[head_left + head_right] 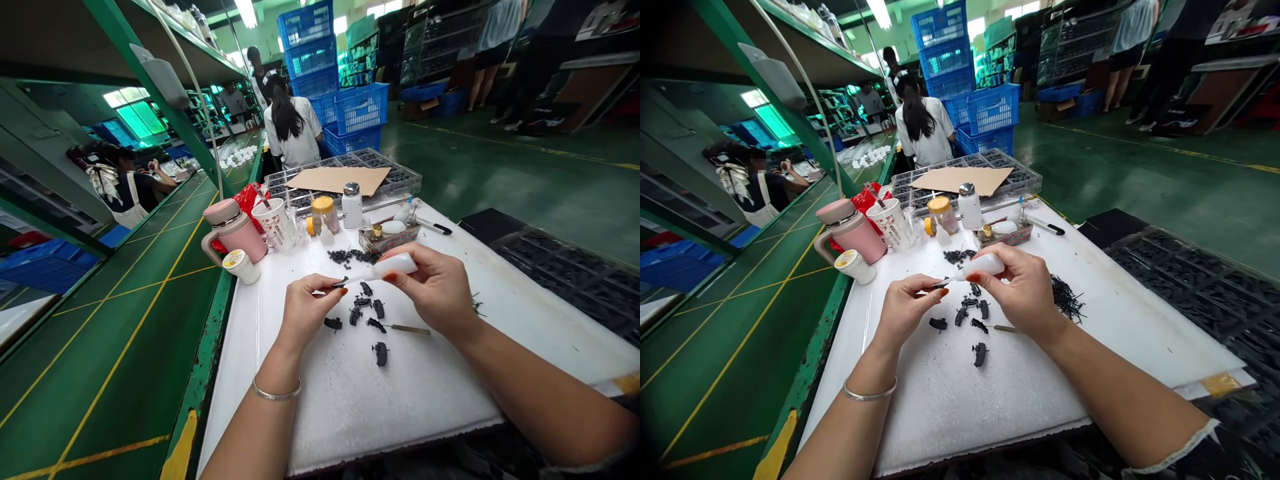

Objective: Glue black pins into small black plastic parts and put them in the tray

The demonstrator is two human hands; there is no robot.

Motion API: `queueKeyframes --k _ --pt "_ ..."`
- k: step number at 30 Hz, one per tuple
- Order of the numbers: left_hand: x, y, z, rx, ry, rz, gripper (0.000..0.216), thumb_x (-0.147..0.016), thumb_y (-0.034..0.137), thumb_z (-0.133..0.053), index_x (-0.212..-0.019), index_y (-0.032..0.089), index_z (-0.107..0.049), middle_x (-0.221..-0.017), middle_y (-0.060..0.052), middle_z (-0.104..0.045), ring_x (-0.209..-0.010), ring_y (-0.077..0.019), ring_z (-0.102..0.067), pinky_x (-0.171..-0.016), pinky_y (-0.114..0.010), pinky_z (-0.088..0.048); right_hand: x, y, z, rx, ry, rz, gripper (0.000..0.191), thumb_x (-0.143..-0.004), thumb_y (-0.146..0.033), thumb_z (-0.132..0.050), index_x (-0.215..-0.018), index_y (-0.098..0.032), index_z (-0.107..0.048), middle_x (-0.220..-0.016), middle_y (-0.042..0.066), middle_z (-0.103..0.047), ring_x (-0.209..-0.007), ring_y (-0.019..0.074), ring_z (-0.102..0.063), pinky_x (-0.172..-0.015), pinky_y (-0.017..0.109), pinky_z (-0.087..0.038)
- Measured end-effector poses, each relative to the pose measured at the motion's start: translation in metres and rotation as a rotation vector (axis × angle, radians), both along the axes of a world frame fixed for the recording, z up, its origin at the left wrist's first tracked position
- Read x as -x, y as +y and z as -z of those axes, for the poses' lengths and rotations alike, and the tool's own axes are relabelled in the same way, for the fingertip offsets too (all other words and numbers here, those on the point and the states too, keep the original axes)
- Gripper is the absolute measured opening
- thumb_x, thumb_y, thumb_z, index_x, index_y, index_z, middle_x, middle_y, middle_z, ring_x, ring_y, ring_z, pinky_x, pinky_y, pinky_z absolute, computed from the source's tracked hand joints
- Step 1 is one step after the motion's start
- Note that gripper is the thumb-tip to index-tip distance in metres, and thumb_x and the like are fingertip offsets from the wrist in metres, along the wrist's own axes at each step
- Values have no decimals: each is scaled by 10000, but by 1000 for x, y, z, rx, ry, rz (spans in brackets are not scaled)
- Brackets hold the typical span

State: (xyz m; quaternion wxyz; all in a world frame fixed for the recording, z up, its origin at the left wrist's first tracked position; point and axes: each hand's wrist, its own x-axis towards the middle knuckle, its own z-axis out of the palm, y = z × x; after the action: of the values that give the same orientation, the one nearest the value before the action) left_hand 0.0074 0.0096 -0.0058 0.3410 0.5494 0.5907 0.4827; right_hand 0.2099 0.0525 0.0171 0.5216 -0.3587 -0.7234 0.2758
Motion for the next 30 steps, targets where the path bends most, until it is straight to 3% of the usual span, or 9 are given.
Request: queueKeyframes --k 30 --pt "0 0 1 28 -12 5 202 -680 346 -772 -811 194 -750 -811 -43 -682 -727 -151 -604 -646 -232 -468 1 -1 1 -31 -42 26 157 -792 -339 -694 -834 -189 -679 -766 17 -675 -642 144 -589 -557 250 -447"
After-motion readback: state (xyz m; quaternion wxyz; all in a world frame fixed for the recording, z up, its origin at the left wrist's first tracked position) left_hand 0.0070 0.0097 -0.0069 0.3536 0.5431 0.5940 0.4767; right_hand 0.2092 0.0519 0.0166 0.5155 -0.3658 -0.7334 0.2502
